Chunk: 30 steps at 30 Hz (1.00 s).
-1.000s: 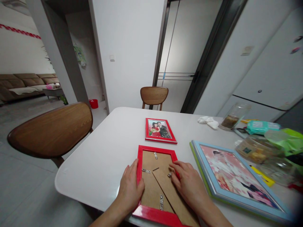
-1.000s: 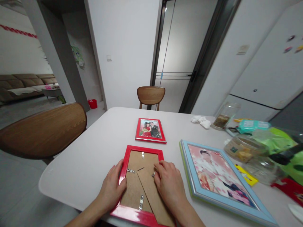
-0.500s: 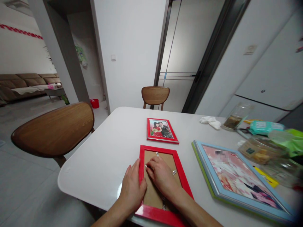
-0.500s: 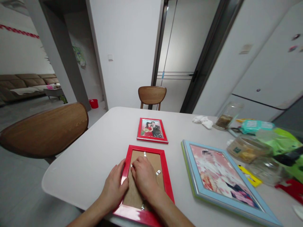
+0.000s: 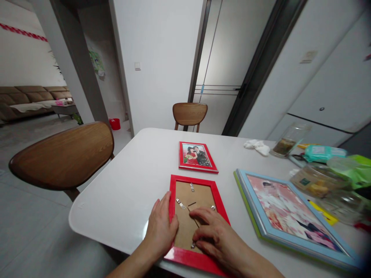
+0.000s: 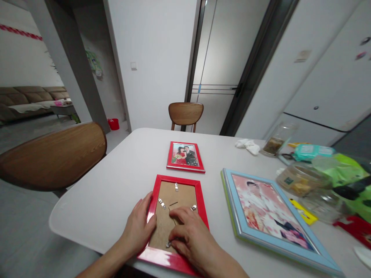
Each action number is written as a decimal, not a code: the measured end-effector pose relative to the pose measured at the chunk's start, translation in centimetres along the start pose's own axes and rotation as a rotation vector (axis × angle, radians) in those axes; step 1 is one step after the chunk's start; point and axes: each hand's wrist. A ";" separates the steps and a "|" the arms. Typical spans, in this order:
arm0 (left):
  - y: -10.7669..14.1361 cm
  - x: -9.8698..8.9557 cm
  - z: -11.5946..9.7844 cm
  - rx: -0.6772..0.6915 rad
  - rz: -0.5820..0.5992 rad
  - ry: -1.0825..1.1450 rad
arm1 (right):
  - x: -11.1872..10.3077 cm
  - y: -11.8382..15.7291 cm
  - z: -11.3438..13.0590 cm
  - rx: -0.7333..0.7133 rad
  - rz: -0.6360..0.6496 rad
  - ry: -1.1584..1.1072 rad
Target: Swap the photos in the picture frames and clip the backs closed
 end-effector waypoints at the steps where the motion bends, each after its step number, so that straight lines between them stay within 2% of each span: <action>1: 0.0 0.0 0.0 -0.001 0.002 -0.002 | 0.0 -0.1 0.1 0.007 -0.006 -0.001; 4: 0.1 0.0 0.0 -0.004 0.005 -0.002 | -0.3 -0.5 -0.2 0.023 -0.030 -0.043; 7: 0.1 0.1 0.1 -0.009 0.001 0.002 | -0.9 -1.7 -1.4 0.131 -0.154 -0.052; 10: 0.1 0.2 0.2 -0.015 0.004 -0.001 | -1.4 -4.0 -3.0 0.286 -0.278 0.067; 14: 0.0 0.1 0.1 -0.014 0.008 -0.017 | -1.3 -6.7 -4.2 0.403 -0.308 0.257; 17: 0.0 0.0 0.0 -0.023 0.015 -0.023 | -0.8 -7.3 -4.3 0.397 -0.329 0.328; 22: 0.0 -0.1 -0.1 -0.019 0.022 -0.035 | -0.3 -7.2 -4.1 0.361 -0.351 0.307; 27: 0.1 -0.1 -0.1 -0.017 0.017 -0.031 | -0.8 -7.2 -3.8 0.289 -0.308 0.246; 30: 0.1 -0.1 -0.2 -0.022 0.004 -0.018 | -1.3 -5.9 -3.2 0.305 -0.304 0.197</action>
Point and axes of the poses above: each hand's wrist, its own y-axis away from the middle knuckle, its own x-axis out of the palm, z = x × y, and after that the axes turned 12 degrees about z, right-handed
